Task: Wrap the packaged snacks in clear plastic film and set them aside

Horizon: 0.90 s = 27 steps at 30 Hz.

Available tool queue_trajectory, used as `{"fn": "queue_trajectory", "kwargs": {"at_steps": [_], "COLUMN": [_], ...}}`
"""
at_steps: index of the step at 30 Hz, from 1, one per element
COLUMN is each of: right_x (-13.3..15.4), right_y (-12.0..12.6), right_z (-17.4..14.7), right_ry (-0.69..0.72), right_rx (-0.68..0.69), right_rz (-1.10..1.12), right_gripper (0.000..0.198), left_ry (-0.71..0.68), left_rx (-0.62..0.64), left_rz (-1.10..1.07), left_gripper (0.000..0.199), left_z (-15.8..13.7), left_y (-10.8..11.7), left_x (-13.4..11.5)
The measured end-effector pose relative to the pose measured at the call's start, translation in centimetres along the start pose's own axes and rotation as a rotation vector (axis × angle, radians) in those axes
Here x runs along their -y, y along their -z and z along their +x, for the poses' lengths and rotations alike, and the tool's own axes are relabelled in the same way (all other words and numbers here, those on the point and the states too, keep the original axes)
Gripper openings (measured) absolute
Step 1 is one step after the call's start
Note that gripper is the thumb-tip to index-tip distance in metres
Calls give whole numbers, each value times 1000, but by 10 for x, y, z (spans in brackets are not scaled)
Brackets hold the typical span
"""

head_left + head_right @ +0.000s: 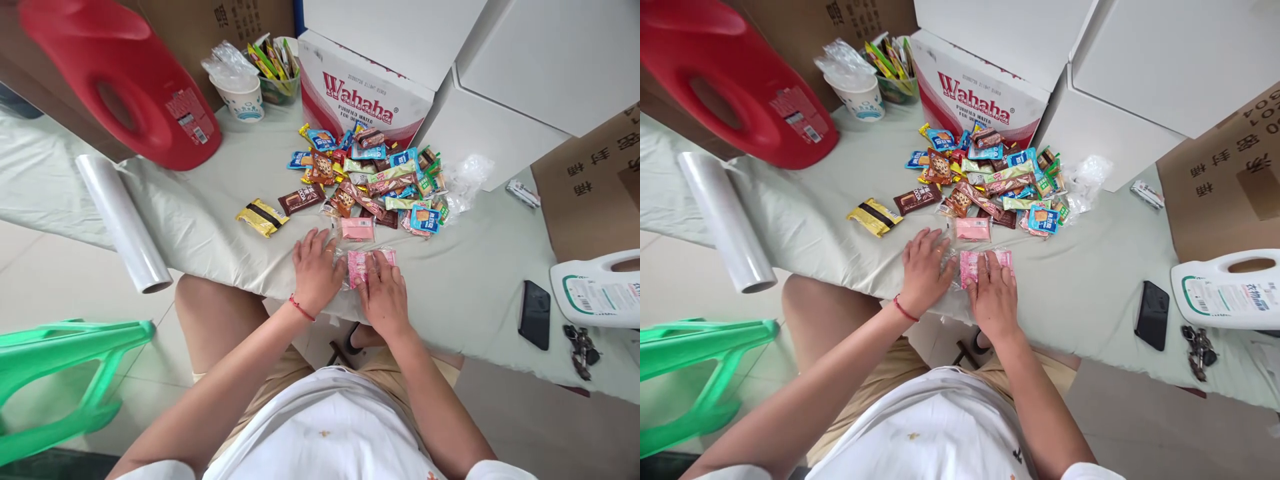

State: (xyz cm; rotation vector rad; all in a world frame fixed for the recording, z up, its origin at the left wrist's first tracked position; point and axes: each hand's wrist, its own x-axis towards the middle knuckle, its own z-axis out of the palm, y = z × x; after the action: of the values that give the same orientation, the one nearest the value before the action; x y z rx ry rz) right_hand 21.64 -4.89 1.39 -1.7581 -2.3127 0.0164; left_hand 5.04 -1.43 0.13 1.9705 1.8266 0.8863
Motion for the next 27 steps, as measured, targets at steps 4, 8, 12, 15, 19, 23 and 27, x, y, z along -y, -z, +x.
{"fn": "queue_trajectory", "kwargs": {"at_steps": [4,8,12,15,19,23,27], "right_x": [5,2,-3,-3,-1,-11,-31], "right_y": [3,4,7,11,14,10,2], "right_z": [0,0,-1,-1,2,1,-4], "right_ry": [-9,-9,8,12,25,47,101], "right_rx": [44,68,92,112,144,171,83], "right_rz": [-63,-65,-63,-65,-77,2,289], "right_gripper": [53,54,54,53,53,49,65], "left_ry": [-35,28,350,513,461,405,513], "left_rx": [148,201,382,361,274,370,497], "left_rz": [93,-90,-526,-813,-909,-948,-1178], "left_gripper": [24,5,21,30,25,20,36], "left_z": [-4,-2,0,0,7,22,31], "left_y": [8,17,31,36,24,-1,-9], "left_x": [1,-1,-2,-9,-32,-53,-54]}}
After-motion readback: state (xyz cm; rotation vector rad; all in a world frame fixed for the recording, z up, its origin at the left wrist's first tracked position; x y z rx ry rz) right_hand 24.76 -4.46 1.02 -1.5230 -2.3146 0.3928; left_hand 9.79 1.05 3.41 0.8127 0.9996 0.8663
